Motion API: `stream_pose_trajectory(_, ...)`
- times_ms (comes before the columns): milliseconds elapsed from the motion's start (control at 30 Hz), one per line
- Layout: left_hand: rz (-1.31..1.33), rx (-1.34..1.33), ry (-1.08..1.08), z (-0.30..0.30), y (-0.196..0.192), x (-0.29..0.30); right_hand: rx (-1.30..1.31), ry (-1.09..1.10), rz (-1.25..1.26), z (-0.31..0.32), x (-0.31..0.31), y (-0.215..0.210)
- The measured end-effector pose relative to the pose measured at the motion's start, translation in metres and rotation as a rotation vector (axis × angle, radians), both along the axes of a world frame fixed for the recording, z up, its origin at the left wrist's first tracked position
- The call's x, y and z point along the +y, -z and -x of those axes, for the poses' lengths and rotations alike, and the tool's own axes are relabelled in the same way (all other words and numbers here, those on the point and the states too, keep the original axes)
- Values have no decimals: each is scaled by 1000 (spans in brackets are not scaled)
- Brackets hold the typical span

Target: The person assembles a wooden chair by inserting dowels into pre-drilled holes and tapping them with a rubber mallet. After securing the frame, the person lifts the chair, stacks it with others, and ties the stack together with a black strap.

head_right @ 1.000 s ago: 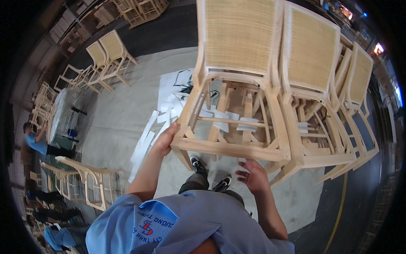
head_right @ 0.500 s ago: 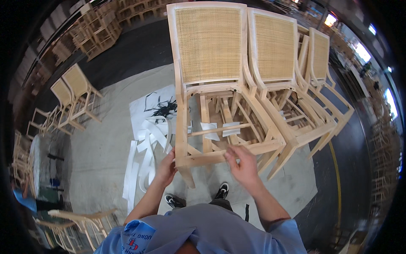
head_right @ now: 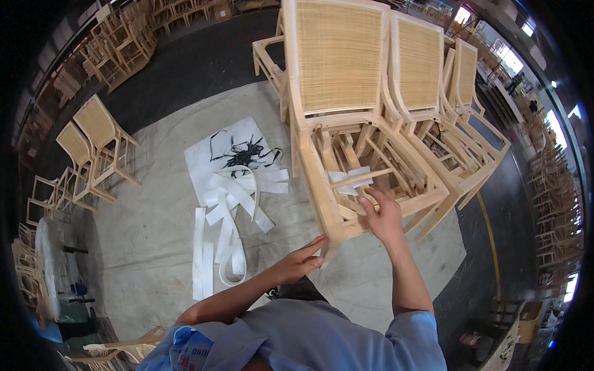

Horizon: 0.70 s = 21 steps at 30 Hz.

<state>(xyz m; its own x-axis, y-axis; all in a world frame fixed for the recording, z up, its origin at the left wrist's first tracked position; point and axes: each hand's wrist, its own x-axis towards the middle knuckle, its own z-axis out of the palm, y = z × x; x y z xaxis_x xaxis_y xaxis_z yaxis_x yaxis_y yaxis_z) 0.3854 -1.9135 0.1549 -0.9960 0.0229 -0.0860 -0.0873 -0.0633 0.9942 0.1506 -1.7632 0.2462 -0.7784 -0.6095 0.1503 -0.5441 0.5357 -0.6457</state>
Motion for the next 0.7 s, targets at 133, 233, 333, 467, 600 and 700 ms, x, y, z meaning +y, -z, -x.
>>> stream_pose_trajectory(133, -165, -61, 138, 9, 9, -32, 46, -40, -31, -3, -19, -6)
stream_pose_trajectory(233, -116, -66, 290, 33, 11, -64, -7, -65, 30, -3, -43, -1)
stream_pose_trajectory(333, -115, -63, 421, 61, 15, -109, 56, -207, -139, -15, -110, -17)
stream_pose_trajectory(467, -43, -92, 616, 109, 11, -180, -68, -245, -284, -18, -184, -7)
stream_pose_trajectory(600, -73, -17, 479, 129, 62, -246, -105, -318, -353, 0, -243, 3)
stream_pose_trajectory(700, -101, -255, 136, 112, 104, -299, -183, -265, -420, 11, -266, 26)
